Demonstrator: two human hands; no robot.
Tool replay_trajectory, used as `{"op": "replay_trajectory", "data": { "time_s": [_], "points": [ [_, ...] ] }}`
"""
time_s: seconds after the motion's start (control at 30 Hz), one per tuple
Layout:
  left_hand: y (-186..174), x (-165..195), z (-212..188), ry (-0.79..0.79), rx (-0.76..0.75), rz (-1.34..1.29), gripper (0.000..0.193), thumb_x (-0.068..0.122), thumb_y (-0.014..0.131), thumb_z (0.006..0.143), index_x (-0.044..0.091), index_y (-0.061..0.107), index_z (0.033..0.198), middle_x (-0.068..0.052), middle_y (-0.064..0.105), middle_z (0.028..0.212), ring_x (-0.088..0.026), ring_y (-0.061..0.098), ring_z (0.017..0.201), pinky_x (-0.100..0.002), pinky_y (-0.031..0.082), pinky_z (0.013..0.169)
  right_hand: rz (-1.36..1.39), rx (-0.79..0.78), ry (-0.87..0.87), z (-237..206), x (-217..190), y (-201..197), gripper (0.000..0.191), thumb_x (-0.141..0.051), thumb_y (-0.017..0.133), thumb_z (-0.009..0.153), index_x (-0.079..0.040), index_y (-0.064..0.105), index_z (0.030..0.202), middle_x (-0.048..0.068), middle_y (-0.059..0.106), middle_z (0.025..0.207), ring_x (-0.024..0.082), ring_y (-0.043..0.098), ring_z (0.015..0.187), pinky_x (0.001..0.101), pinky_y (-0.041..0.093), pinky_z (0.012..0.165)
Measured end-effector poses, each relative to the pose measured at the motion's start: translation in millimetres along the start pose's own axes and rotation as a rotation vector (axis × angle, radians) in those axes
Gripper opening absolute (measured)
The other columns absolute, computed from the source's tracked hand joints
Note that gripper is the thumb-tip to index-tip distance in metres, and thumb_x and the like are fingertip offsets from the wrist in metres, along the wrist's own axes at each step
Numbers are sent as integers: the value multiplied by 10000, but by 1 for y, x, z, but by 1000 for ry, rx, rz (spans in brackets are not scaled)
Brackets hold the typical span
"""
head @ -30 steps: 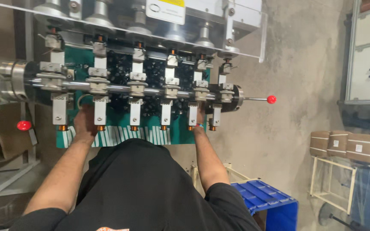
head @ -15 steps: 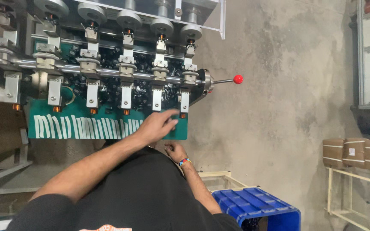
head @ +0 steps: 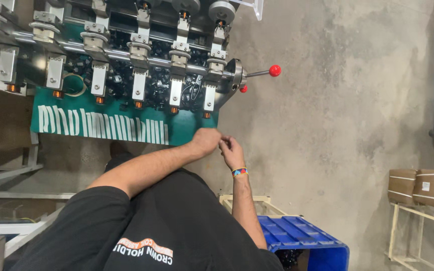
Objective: The person carries a box of small black coil components to a multi-station assembly machine, places the components into the machine's stations, and pulls the machine lever to process them. They repeatedly pick up individual components, fit them into the machine, and set processed pieces on the work surface.
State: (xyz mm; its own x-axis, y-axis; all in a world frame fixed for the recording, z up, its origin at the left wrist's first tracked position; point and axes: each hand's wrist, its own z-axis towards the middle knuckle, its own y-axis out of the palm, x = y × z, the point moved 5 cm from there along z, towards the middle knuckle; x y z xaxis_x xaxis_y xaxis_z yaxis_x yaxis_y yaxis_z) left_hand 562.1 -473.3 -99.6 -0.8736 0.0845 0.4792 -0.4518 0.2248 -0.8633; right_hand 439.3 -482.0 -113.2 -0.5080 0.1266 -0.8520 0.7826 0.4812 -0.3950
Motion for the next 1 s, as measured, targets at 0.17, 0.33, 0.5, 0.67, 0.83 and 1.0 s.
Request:
{"op": "replay_trajectory", "data": {
  "time_s": [0.17,0.33,0.5,0.67,0.83,1.0],
  "points": [
    [-18,-51,-35,-27,45,-20,145,98,675,805,91,775,909,-150,757,950,-351,742,894,-477,593,772,465,-156,-27,22,-36,30,458,-386,494,1072,-45,591,1361,53,680,1290,141,658,1136,330,571,849],
    [-24,-73,-80,-104,-157,-342,241,215,652,907,152,783,1099,-142,764,1041,-339,716,988,-468,552,883,849,-243,248,53,-48,79,433,-436,447,1042,-54,574,1201,89,663,947,215,693,800,340,574,662],
    [-59,-95,-134,-84,-125,-753,298,275,687,921,116,726,1171,-118,769,1081,-272,735,1014,-404,564,880,660,-188,322,51,-37,78,394,-484,459,1060,-104,567,1066,-25,438,719,89,386,539,254,252,464],
    [-113,-123,-173,49,154,-945,294,123,722,859,96,708,1151,-111,663,1225,-266,691,1079,-382,613,835,666,-445,423,12,-48,122,477,-568,424,1029,-113,554,970,-33,430,656,80,323,465,248,241,428],
    [-143,-157,-195,281,157,-808,384,65,724,836,84,674,1216,-130,665,1246,-283,663,1157,-396,555,970,799,-933,684,-33,-77,192,494,-609,396,1068,-161,514,897,-47,431,641,64,295,438,216,198,386],
    [-154,-197,-220,218,202,-995,376,70,738,867,51,680,1238,-107,744,1163,-216,726,1063,-351,583,914,939,-1127,627,-38,-126,227,636,-686,306,1090,-138,528,853,-29,376,604,53,259,434,199,200,393]
  ]
}}
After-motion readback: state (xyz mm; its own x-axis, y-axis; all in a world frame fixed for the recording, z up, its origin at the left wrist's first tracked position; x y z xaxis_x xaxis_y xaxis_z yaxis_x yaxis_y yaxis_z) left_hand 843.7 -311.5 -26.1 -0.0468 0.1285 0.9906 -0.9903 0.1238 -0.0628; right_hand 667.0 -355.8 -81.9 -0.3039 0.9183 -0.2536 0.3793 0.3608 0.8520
